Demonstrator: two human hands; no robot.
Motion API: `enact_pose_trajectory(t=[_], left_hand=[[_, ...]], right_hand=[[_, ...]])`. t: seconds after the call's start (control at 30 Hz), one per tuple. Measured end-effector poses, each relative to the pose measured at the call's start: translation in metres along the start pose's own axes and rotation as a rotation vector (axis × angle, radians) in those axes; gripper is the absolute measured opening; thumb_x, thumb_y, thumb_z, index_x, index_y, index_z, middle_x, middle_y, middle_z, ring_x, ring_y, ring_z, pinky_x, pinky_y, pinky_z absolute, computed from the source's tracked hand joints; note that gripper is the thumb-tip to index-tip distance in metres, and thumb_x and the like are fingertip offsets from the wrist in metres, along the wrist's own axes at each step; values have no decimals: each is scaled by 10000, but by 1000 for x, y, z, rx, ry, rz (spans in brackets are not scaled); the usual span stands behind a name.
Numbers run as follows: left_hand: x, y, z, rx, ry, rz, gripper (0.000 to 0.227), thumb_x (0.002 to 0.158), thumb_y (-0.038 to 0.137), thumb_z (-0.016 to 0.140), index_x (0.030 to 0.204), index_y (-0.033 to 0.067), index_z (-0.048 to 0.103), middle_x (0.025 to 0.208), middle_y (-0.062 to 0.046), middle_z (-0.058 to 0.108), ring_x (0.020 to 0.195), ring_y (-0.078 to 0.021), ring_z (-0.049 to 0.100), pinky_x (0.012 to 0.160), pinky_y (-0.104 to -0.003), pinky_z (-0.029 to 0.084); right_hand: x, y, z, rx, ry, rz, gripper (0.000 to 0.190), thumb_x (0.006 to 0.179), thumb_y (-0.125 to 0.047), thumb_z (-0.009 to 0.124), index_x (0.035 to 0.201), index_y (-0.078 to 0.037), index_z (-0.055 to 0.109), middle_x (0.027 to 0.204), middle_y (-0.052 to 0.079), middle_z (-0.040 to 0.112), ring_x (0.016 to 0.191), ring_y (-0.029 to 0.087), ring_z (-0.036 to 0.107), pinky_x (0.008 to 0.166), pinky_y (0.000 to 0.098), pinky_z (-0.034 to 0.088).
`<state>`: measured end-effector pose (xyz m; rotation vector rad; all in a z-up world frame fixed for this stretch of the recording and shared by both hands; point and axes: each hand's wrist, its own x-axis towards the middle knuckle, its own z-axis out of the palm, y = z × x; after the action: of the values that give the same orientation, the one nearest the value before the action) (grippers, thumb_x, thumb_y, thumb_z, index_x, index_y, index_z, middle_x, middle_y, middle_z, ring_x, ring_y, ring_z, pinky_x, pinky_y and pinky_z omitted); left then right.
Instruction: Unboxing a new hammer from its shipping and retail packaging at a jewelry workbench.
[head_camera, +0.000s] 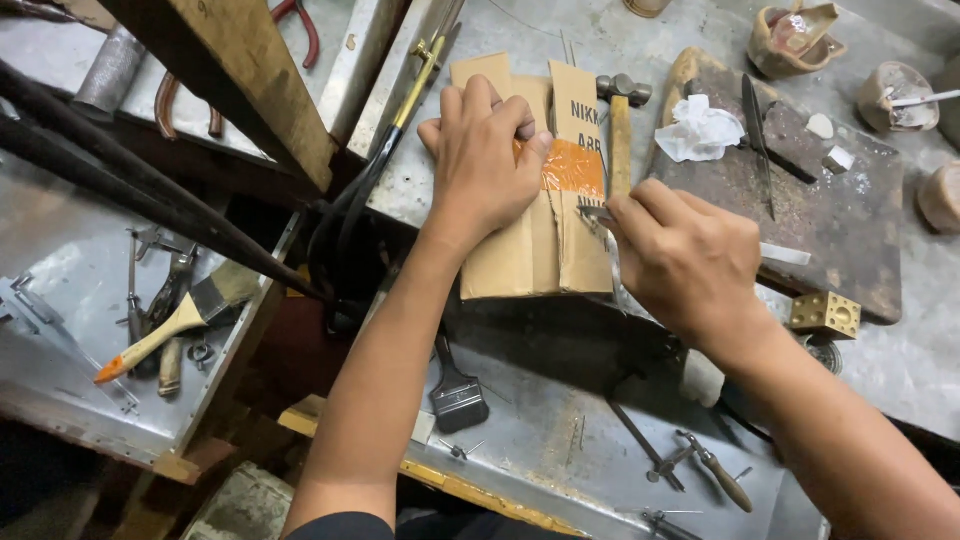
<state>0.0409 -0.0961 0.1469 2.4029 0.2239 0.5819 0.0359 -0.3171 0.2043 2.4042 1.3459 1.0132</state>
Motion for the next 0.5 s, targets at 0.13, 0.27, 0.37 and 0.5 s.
enact_pose_trajectory(t=[0.13,0.27,0.37,0.5], left_hand=[[0,-3,-1,-48,7,95,217,934,296,597,774,172,519,928,-13,414,966,-237,408,763,-427,256],[-1,-4,-3,-43,-32,95,211,958,309,572,809,162,553,972,-17,436,1009,-243,411,799,-439,263],[1,-12,7,-59,-2,115,227,954,336,593,819,164,533,972,-9,425,1031,-257,421,851,-480,288],[5,-18,17,-64,38,121,244,954,351,615,823,164,529,964,5,404,1030,-262,427,892,-512,306]], right_hand=[[13,18,5,91,57,29,160,1063,-313,805,917,-290,743,874,-99,687,729,130,693,462,274,317],[35,24,48,88,75,123,163,1007,-302,781,870,-267,699,845,-87,638,637,187,613,413,346,288],[41,19,61,93,129,106,117,963,-316,733,871,-264,684,841,-82,609,645,187,630,478,319,385],[29,12,43,113,140,71,161,1000,-319,675,849,-267,652,796,-77,562,670,179,653,553,263,468]])
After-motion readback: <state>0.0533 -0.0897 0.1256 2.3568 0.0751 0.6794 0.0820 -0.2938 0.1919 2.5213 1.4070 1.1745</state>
